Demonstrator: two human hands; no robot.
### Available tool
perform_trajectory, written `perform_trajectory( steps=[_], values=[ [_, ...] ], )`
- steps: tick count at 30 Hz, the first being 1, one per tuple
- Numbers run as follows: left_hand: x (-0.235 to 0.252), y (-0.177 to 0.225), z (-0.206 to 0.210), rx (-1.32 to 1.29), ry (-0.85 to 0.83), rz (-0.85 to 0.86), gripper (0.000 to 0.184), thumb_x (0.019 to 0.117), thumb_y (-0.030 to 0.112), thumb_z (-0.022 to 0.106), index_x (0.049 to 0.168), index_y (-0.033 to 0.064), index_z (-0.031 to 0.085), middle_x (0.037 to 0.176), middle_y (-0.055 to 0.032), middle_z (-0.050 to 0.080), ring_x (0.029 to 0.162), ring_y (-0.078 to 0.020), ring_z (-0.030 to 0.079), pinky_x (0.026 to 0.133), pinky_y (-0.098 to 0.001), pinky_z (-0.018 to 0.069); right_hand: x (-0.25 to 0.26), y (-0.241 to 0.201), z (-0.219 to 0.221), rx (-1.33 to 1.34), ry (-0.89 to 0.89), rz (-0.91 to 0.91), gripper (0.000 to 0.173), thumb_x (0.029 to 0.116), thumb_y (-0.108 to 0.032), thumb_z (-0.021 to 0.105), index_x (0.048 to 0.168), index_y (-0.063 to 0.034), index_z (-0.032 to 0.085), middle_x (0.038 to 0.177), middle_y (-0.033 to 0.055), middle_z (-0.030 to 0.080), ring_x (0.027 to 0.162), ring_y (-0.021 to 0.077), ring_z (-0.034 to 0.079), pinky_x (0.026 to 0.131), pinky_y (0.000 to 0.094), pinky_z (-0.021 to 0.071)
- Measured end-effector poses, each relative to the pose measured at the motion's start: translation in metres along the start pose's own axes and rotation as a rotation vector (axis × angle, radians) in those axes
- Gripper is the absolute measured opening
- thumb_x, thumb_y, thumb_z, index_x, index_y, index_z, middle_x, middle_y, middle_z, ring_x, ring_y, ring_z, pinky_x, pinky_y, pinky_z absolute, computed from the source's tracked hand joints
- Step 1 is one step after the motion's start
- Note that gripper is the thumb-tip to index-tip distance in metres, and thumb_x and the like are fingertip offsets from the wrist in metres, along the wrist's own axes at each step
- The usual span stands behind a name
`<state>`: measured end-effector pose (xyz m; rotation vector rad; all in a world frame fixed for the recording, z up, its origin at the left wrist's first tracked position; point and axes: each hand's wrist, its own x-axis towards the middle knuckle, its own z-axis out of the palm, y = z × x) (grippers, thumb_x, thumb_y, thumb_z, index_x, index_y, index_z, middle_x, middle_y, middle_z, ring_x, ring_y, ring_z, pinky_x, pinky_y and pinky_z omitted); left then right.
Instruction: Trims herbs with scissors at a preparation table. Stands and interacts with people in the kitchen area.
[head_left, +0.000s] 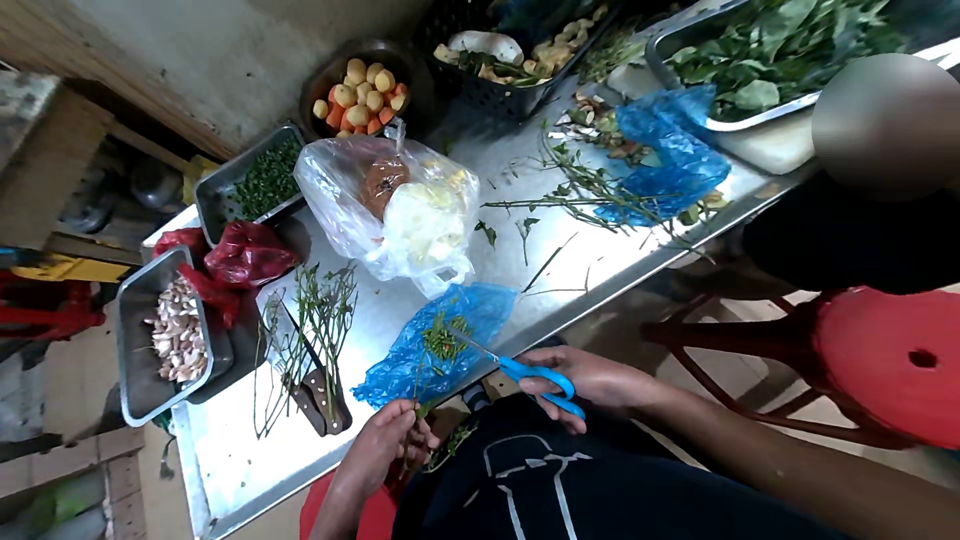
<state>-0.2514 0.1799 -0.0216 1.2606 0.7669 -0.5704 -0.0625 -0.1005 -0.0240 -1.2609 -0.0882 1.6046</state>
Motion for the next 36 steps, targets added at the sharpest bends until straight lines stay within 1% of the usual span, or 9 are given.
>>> perform_trajectory(
  steps=[2, 8, 11, 17, 21, 28, 30, 33, 36],
  values=[
    [-0.001, -0.001, -0.001, -0.012, -0.006, -0.006, 0.024, 0.107, 0.012, 0.036, 0.117, 0.0009, 0.054, 0.095, -0.0093, 0.072, 0.084, -0.0217, 0.073, 0.073, -0.0363, 0.0617, -0.001, 0.0, 0.001, -0.003, 0.004, -0.005, 0.021, 0.1013, -0.024, 0.061, 0.117, -0.0091, 0.06, 0.061, -0.0021, 0.059, 0.047, 0.0085, 0.059, 0.048, 0.0224, 0.0538],
    [-0.001, -0.001, -0.001, -0.003, -0.024, -0.001, 0.024, 0.1073, 0.012, 0.035, 0.116, 0.0011, 0.055, 0.095, -0.0093, 0.073, 0.083, -0.0211, 0.074, 0.072, -0.0352, 0.0618, -0.003, -0.003, 0.003, -0.028, 0.031, 0.019, 0.024, 0.1023, -0.019, 0.061, 0.123, -0.0064, 0.06, 0.063, -0.0019, 0.058, 0.047, 0.0082, 0.058, 0.048, 0.0221, 0.0529],
    [-0.001, 0.0, -0.002, 0.012, -0.042, -0.015, 0.024, 0.1067, 0.012, 0.035, 0.116, 0.0016, 0.055, 0.095, -0.0087, 0.073, 0.084, -0.0212, 0.074, 0.074, -0.036, 0.0617, -0.002, -0.002, 0.001, -0.043, 0.028, 0.015, 0.023, 0.1025, -0.019, 0.061, 0.122, -0.0068, 0.06, 0.063, -0.0025, 0.058, 0.048, 0.0076, 0.058, 0.048, 0.0219, 0.0528],
    [-0.001, 0.005, -0.002, 0.049, -0.038, -0.04, 0.025, 0.1064, 0.012, 0.035, 0.117, 0.001, 0.055, 0.093, -0.0079, 0.073, 0.081, -0.0199, 0.074, 0.072, -0.0345, 0.0614, 0.003, -0.004, 0.002, -0.057, 0.043, 0.027, 0.019, 0.1025, -0.019, 0.063, 0.117, -0.007, 0.061, 0.063, -0.002, 0.058, 0.048, 0.0077, 0.058, 0.047, 0.0216, 0.0522],
    [-0.001, 0.004, -0.004, 0.049, -0.05, -0.013, 0.026, 0.1039, 0.015, 0.037, 0.115, 0.0013, 0.056, 0.094, -0.0082, 0.073, 0.083, -0.0205, 0.073, 0.073, -0.0351, 0.0614, 0.005, -0.007, 0.002, -0.076, 0.04, 0.046, 0.02, 0.1027, -0.019, 0.063, 0.119, -0.0066, 0.06, 0.063, -0.0028, 0.057, 0.047, 0.007, 0.057, 0.047, 0.0209, 0.0519],
    [0.0, 0.001, -0.009, 0.039, -0.052, -0.021, 0.027, 0.1045, 0.016, 0.037, 0.118, 0.0008, 0.055, 0.095, -0.008, 0.073, 0.082, -0.0201, 0.073, 0.074, -0.0355, 0.0616, 0.01, -0.008, 0.0, -0.147, 0.037, 0.065, 0.025, 0.1027, -0.017, 0.063, 0.124, -0.0046, 0.06, 0.064, -0.0031, 0.057, 0.047, 0.0063, 0.056, 0.047, 0.0209, 0.0513],
    [0.0, 0.0, -0.011, 0.032, -0.046, -0.036, 0.027, 0.1056, 0.015, 0.036, 0.119, 0.0002, 0.054, 0.095, -0.0082, 0.072, 0.082, -0.0204, 0.073, 0.074, -0.0358, 0.0616, 0.012, -0.007, -0.001, -0.153, 0.034, 0.079, 0.026, 0.1029, -0.018, 0.063, 0.125, -0.0049, 0.059, 0.064, -0.003, 0.057, 0.048, 0.0067, 0.056, 0.048, 0.0211, 0.0514],
    [-0.001, -0.003, -0.014, 0.022, -0.044, -0.037, 0.026, 0.106, 0.014, 0.036, 0.119, 0.0003, 0.054, 0.095, -0.0078, 0.072, 0.082, -0.0203, 0.073, 0.074, -0.0357, 0.062, 0.01, -0.001, -0.006, -0.111, 0.02, 0.05, 0.021, 0.1029, -0.019, 0.062, 0.119, -0.0061, 0.059, 0.064, -0.003, 0.059, 0.048, 0.0073, 0.058, 0.049, 0.0217, 0.0528],
    [-0.003, -0.006, -0.016, 0.002, -0.035, -0.033, 0.025, 0.106, 0.014, 0.036, 0.118, 0.0011, 0.055, 0.094, -0.0077, 0.072, 0.082, -0.0203, 0.073, 0.075, -0.036, 0.062, 0.004, 0.003, -0.009, -0.049, 0.012, 0.011, 0.03, 0.0999, -0.025, 0.062, 0.124, -0.0081, 0.058, 0.064, -0.0019, 0.061, 0.049, 0.0088, 0.06, 0.049, 0.023, 0.0537]
  ],
)
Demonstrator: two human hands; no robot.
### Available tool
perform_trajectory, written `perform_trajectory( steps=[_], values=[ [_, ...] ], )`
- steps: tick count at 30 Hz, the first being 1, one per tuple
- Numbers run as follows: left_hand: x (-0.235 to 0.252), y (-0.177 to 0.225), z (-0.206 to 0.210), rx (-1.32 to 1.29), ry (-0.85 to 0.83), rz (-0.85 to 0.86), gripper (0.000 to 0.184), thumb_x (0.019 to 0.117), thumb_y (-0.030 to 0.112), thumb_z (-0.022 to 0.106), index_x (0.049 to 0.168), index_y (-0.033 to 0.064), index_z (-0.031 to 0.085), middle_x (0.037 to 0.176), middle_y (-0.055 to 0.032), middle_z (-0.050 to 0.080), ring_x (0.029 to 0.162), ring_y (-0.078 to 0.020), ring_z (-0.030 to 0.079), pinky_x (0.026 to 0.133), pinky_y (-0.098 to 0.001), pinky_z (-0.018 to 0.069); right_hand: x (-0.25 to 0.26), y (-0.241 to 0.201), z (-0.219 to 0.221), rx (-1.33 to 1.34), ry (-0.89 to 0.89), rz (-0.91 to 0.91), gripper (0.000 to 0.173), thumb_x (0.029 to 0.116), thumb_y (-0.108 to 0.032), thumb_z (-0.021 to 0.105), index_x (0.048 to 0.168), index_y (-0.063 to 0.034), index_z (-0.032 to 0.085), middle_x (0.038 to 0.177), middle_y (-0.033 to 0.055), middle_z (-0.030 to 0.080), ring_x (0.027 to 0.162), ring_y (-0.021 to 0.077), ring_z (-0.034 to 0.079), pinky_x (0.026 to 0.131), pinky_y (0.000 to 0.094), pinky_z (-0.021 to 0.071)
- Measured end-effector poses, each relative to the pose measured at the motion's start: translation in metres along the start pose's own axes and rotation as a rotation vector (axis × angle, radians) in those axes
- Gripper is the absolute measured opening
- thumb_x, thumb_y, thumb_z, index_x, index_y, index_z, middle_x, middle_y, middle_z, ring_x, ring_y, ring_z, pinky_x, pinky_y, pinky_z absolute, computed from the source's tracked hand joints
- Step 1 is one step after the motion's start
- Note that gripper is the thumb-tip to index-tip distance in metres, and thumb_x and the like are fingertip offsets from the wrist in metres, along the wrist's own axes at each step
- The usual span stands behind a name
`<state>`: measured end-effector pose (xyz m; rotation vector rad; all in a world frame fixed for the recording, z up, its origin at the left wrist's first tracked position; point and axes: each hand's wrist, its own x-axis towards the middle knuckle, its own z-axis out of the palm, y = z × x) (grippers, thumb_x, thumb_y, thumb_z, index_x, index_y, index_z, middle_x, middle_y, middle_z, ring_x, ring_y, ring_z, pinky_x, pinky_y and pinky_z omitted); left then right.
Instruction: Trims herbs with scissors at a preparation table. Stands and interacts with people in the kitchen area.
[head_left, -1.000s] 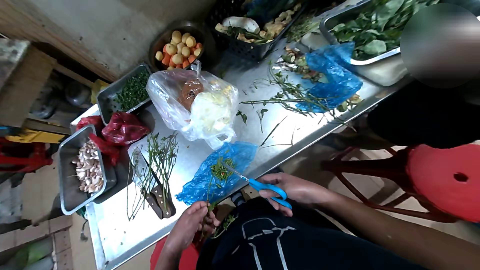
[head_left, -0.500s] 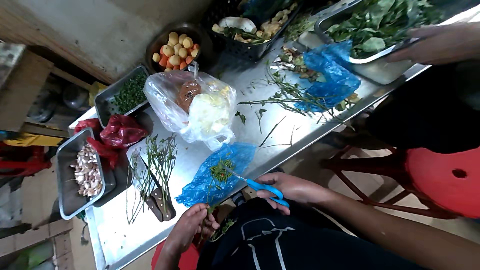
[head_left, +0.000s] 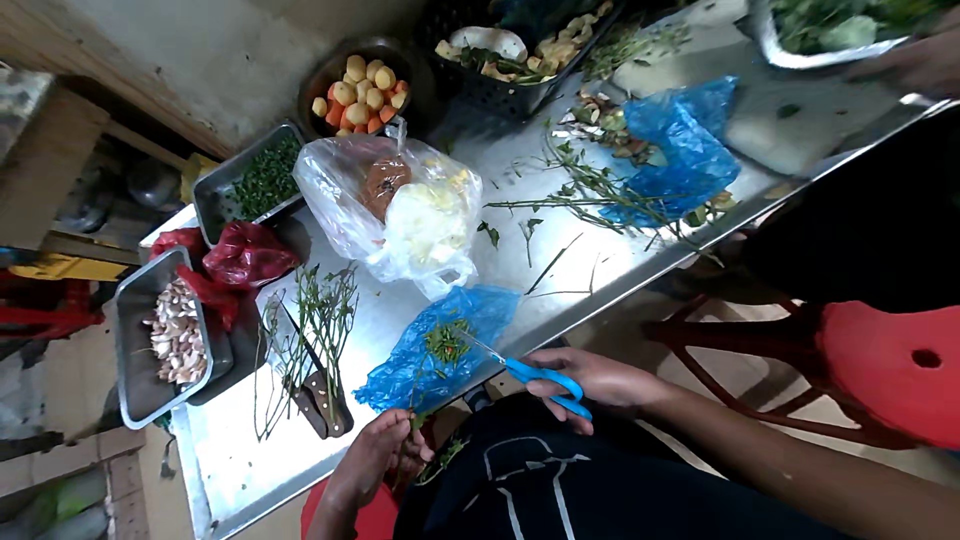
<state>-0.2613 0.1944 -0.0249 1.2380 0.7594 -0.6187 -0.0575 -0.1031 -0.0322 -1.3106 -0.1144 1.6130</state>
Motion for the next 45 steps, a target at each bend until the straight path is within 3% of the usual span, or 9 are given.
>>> perform_trajectory(
  steps=[28, 35, 41, 45],
  values=[
    [-0.012, -0.004, 0.004, 0.044, 0.017, -0.018, 0.025, 0.1071, 0.015, 0.038, 0.118, 0.0002, 0.055, 0.093, -0.0076, 0.072, 0.08, -0.0194, 0.073, 0.073, -0.0349, 0.062, -0.003, -0.002, 0.015, -0.054, 0.06, -0.024, 0.022, 0.1028, -0.016, 0.061, 0.121, -0.0038, 0.059, 0.064, -0.001, 0.058, 0.048, 0.0085, 0.058, 0.049, 0.0223, 0.0539],
    [-0.03, 0.021, -0.006, -0.114, 0.083, 0.172, 0.024, 0.1039, 0.013, 0.037, 0.115, 0.0009, 0.054, 0.093, -0.0069, 0.073, 0.08, -0.0188, 0.073, 0.072, -0.0344, 0.0621, -0.018, 0.003, 0.005, -0.02, 0.068, -0.086, 0.033, 0.0961, -0.027, 0.063, 0.123, -0.0087, 0.059, 0.063, -0.0027, 0.06, 0.048, 0.0087, 0.06, 0.047, 0.0224, 0.0541],
    [-0.041, 0.047, -0.011, -0.276, 0.267, 0.311, 0.024, 0.1054, 0.008, 0.033, 0.11, 0.0007, 0.055, 0.091, -0.0088, 0.072, 0.08, -0.0221, 0.073, 0.073, -0.0394, 0.0622, -0.027, 0.013, -0.005, -0.08, 0.14, -0.084, 0.056, 0.0847, -0.047, 0.071, 0.127, -0.0133, 0.058, 0.066, -0.0058, 0.062, 0.05, 0.0085, 0.062, 0.045, 0.0231, 0.0532],
    [-0.038, 0.057, -0.017, -0.354, 0.413, 0.358, 0.025, 0.1094, 0.008, 0.03, 0.113, -0.0015, 0.052, 0.091, -0.0138, 0.07, 0.082, -0.0279, 0.074, 0.073, -0.0432, 0.0629, -0.028, 0.023, -0.011, -0.113, 0.165, -0.076, 0.056, 0.086, -0.044, 0.071, 0.129, -0.0111, 0.057, 0.068, -0.0033, 0.064, 0.051, 0.0111, 0.063, 0.045, 0.0257, 0.0539]
  ],
)
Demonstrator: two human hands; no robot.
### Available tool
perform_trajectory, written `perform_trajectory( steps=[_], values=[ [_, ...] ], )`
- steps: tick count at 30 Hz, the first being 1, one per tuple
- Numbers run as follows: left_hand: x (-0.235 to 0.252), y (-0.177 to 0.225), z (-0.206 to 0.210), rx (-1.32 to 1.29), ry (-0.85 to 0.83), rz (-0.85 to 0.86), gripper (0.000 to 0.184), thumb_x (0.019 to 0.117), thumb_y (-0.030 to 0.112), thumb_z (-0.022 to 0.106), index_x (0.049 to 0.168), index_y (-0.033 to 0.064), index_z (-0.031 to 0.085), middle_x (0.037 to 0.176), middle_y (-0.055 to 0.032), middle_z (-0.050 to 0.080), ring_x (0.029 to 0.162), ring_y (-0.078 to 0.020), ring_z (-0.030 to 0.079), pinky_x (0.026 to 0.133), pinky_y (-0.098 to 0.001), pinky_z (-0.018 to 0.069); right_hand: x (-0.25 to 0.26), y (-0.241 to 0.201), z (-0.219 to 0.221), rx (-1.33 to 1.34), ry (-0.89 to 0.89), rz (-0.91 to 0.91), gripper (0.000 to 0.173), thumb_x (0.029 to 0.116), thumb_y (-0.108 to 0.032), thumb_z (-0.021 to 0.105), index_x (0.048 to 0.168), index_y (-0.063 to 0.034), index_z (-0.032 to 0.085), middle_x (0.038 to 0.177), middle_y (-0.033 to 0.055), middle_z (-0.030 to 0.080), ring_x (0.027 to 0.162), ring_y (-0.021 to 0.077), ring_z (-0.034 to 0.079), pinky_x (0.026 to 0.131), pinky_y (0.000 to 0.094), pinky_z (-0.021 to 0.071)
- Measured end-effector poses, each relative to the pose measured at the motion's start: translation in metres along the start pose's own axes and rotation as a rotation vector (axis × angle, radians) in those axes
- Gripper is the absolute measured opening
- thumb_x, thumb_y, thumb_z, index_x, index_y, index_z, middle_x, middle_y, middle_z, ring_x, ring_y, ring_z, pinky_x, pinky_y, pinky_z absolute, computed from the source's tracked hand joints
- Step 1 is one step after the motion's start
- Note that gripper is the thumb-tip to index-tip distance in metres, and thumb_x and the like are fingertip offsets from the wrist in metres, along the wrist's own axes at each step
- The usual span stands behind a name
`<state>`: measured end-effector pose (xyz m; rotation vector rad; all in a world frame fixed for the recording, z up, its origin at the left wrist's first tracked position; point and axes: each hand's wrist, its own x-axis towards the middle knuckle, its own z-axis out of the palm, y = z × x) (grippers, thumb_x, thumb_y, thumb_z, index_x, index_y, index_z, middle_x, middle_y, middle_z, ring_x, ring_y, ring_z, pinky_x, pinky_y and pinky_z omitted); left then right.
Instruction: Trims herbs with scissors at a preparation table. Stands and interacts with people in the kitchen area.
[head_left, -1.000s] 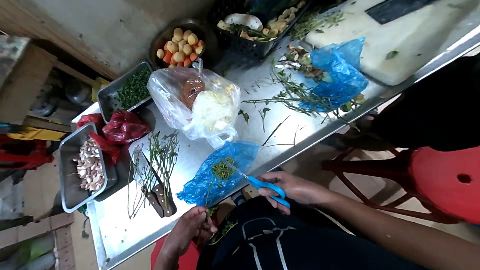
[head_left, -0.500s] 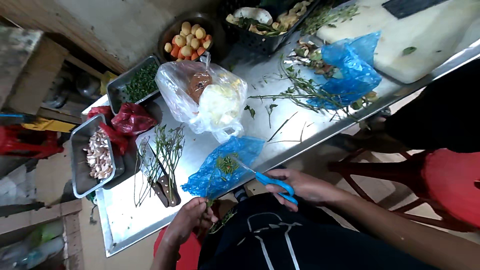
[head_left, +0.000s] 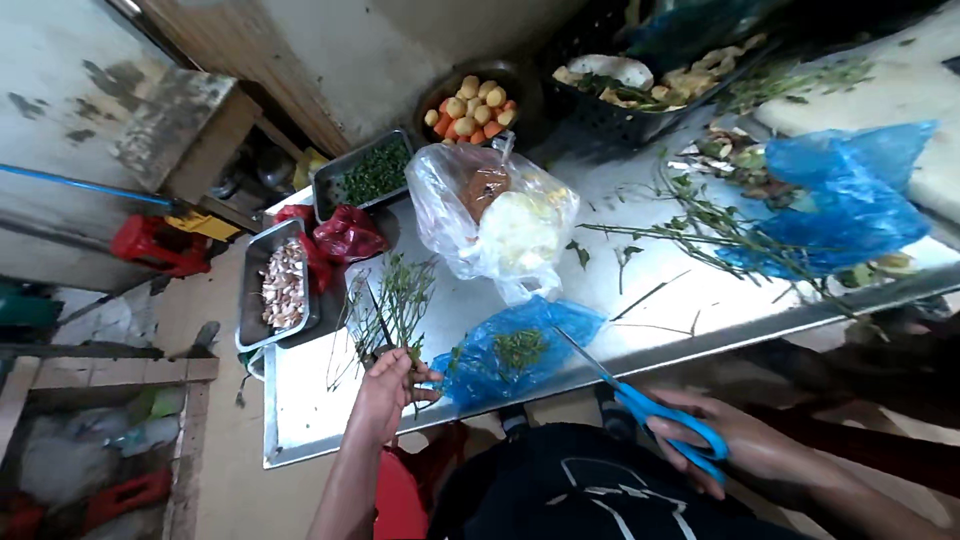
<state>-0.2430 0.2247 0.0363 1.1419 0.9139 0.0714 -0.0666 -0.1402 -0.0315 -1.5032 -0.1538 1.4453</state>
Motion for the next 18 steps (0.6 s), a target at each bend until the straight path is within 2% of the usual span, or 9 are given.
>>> perform_trajectory(
  steps=[2, 5, 9, 12, 18],
  values=[
    [0.004, 0.002, -0.002, -0.022, 0.059, 0.007, 0.024, 0.1105, 0.009, 0.03, 0.114, -0.0009, 0.051, 0.091, -0.0143, 0.069, 0.082, -0.0284, 0.073, 0.073, -0.0439, 0.0627, 0.0, 0.002, 0.0, 0.002, 0.005, 0.002, 0.052, 0.0876, -0.038, 0.069, 0.129, -0.0095, 0.056, 0.068, -0.0023, 0.064, 0.05, 0.0116, 0.062, 0.044, 0.026, 0.0536],
    [0.009, 0.004, -0.005, -0.071, 0.119, 0.014, 0.024, 0.1112, 0.011, 0.031, 0.116, -0.0016, 0.051, 0.091, -0.015, 0.069, 0.083, -0.0291, 0.073, 0.074, -0.0446, 0.0624, 0.0, 0.006, -0.003, -0.022, -0.003, -0.011, 0.052, 0.0868, -0.04, 0.071, 0.127, -0.0107, 0.057, 0.069, -0.0038, 0.065, 0.051, 0.0105, 0.063, 0.046, 0.0253, 0.0542],
    [0.012, 0.006, -0.006, -0.064, 0.158, 0.026, 0.023, 0.1109, 0.01, 0.033, 0.119, -0.0032, 0.05, 0.092, -0.0162, 0.068, 0.083, -0.0298, 0.072, 0.073, -0.0444, 0.0623, -0.003, 0.006, -0.002, -0.058, 0.016, 0.02, 0.05, 0.0904, -0.03, 0.068, 0.132, -0.0065, 0.055, 0.078, -0.0024, 0.066, 0.06, 0.0105, 0.065, 0.055, 0.0266, 0.057],
    [0.015, 0.01, -0.011, 0.043, 0.216, 0.062, 0.025, 0.1106, 0.009, 0.035, 0.124, -0.0054, 0.05, 0.095, -0.017, 0.068, 0.083, -0.0278, 0.073, 0.074, -0.0425, 0.0623, -0.009, 0.001, 0.002, -0.077, 0.018, 0.032, 0.046, 0.0954, -0.021, 0.063, 0.136, -0.0025, 0.052, 0.084, -0.001, 0.065, 0.065, 0.0096, 0.064, 0.06, 0.0266, 0.0563],
    [0.027, 0.028, -0.048, 0.346, 0.412, 0.196, 0.03, 0.1105, 0.012, 0.04, 0.131, -0.0052, 0.053, 0.102, -0.0163, 0.069, 0.086, -0.0222, 0.073, 0.075, -0.0377, 0.0614, -0.012, 0.002, 0.0, -0.125, 0.016, 0.009, 0.045, 0.096, -0.02, 0.064, 0.135, -0.0004, 0.052, 0.084, -0.0031, 0.066, 0.066, 0.0069, 0.064, 0.062, 0.0259, 0.0559]
  ],
)
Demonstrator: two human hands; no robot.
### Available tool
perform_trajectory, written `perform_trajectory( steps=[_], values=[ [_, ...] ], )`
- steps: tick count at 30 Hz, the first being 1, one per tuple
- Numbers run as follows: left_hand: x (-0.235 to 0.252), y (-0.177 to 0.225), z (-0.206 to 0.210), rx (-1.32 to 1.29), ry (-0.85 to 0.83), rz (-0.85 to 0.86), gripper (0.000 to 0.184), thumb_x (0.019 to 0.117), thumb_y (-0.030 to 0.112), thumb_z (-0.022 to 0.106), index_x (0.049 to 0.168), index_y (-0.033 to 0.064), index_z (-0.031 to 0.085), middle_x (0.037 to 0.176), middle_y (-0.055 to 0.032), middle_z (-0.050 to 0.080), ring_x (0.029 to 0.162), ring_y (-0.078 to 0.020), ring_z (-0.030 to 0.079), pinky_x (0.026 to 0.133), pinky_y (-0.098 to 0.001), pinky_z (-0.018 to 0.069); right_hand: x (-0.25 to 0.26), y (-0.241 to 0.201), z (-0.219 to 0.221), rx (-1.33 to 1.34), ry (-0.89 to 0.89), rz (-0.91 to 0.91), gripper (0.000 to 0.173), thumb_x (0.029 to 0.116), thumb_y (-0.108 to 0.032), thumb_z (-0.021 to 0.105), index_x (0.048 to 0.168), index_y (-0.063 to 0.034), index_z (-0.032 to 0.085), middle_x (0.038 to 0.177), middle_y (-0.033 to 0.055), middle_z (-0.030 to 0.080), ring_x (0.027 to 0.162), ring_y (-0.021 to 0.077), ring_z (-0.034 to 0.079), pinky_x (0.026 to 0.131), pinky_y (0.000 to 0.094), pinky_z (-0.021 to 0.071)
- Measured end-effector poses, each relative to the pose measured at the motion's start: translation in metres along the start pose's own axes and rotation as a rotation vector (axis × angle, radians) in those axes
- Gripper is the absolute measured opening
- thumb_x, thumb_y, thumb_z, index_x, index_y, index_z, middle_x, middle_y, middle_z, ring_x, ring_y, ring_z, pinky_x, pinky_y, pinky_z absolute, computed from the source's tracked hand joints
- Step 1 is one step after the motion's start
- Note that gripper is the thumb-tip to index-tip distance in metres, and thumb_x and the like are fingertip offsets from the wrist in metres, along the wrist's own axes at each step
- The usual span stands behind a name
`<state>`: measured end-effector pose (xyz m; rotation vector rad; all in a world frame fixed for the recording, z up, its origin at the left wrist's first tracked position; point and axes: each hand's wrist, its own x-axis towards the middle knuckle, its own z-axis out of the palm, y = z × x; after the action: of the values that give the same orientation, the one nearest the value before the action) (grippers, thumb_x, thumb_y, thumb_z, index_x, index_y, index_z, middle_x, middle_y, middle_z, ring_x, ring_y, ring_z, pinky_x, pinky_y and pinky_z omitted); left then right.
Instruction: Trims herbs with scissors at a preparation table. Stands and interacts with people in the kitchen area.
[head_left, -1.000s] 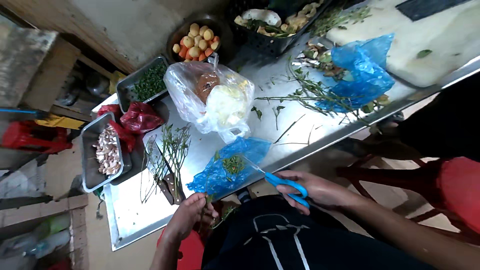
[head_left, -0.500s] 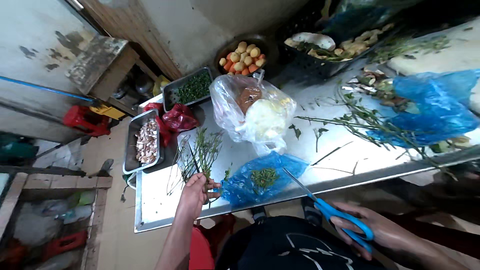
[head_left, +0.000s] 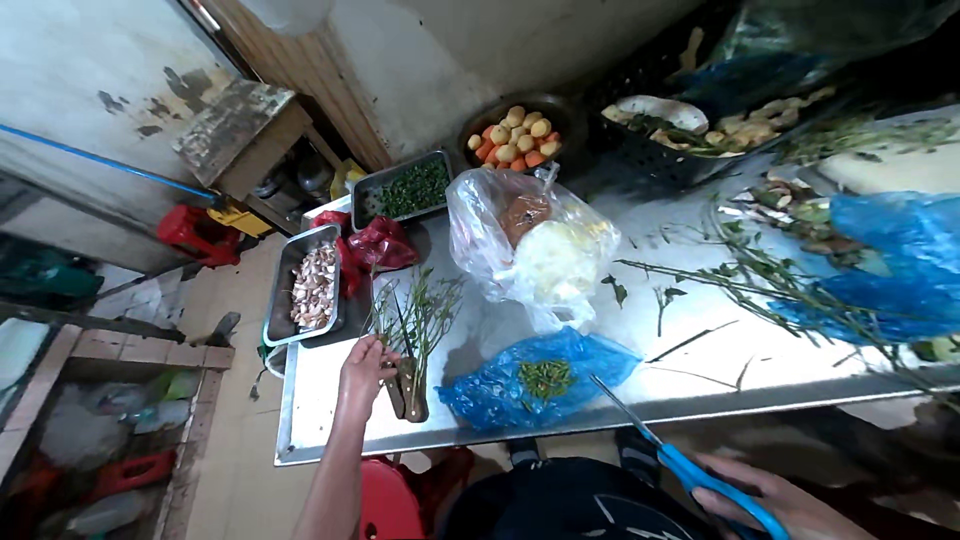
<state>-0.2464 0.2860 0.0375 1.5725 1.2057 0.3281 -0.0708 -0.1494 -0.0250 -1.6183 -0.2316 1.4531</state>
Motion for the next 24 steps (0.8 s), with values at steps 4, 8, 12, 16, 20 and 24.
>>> perform_trajectory(
  steps=[4, 8, 12, 16, 20, 24],
  values=[
    [0.019, 0.004, -0.01, 0.081, 0.034, 0.001, 0.032, 0.1111, 0.013, 0.039, 0.134, -0.0038, 0.053, 0.108, -0.0171, 0.066, 0.083, -0.0207, 0.072, 0.073, -0.0364, 0.0611, -0.002, -0.004, -0.001, -0.036, 0.022, 0.026, 0.047, 0.0967, -0.018, 0.064, 0.137, 0.0016, 0.052, 0.091, 0.0004, 0.066, 0.069, 0.0069, 0.063, 0.064, 0.0261, 0.0551],
    [0.042, 0.002, -0.011, 0.239, -0.003, -0.041, 0.037, 0.1116, 0.018, 0.039, 0.141, -0.0017, 0.049, 0.122, -0.0206, 0.061, 0.087, -0.0238, 0.07, 0.075, -0.0377, 0.0595, -0.006, -0.008, -0.002, -0.05, 0.039, 0.042, 0.045, 0.0975, -0.015, 0.064, 0.137, 0.0014, 0.052, 0.091, 0.0006, 0.066, 0.07, 0.0066, 0.063, 0.065, 0.0263, 0.0549],
    [0.061, -0.008, -0.022, 0.832, -0.062, 0.013, 0.045, 0.107, 0.025, 0.052, 0.145, 0.0008, 0.053, 0.151, -0.0235, 0.048, 0.138, -0.0388, 0.049, 0.114, -0.0557, 0.039, -0.01, -0.007, -0.009, -0.066, 0.038, 0.038, 0.045, 0.0978, -0.016, 0.064, 0.137, 0.001, 0.053, 0.092, 0.0005, 0.067, 0.071, 0.0064, 0.064, 0.066, 0.0257, 0.0549],
    [0.041, 0.007, -0.022, 0.853, 0.011, 0.103, 0.033, 0.1064, 0.016, 0.052, 0.133, 0.0005, 0.063, 0.143, -0.0203, 0.057, 0.135, -0.0351, 0.053, 0.113, -0.0534, 0.0402, -0.014, -0.009, -0.017, -0.077, 0.022, 0.043, 0.045, 0.0976, -0.019, 0.065, 0.137, 0.0004, 0.054, 0.094, 0.0052, 0.067, 0.071, 0.0107, 0.063, 0.066, 0.0299, 0.0553],
    [0.023, 0.017, -0.003, 0.815, -0.035, 0.155, 0.035, 0.1084, 0.02, 0.048, 0.131, -0.0004, 0.065, 0.134, -0.0248, 0.061, 0.119, -0.0395, 0.063, 0.105, -0.0562, 0.0472, -0.021, -0.011, -0.029, -0.089, 0.017, 0.055, 0.044, 0.0986, -0.025, 0.066, 0.137, -0.0049, 0.056, 0.091, 0.0068, 0.068, 0.065, 0.0142, 0.064, 0.061, 0.0326, 0.056],
    [0.005, 0.039, 0.041, 0.773, -0.134, 0.276, 0.036, 0.1078, 0.021, 0.047, 0.129, -0.0011, 0.066, 0.126, -0.0264, 0.064, 0.11, -0.0401, 0.066, 0.098, -0.0575, 0.0507, -0.037, -0.013, -0.046, -0.082, 0.056, 0.075, 0.043, 0.0998, -0.025, 0.065, 0.138, -0.0065, 0.056, 0.09, 0.0083, 0.068, 0.064, 0.0159, 0.064, 0.061, 0.035, 0.0569]
  ],
)
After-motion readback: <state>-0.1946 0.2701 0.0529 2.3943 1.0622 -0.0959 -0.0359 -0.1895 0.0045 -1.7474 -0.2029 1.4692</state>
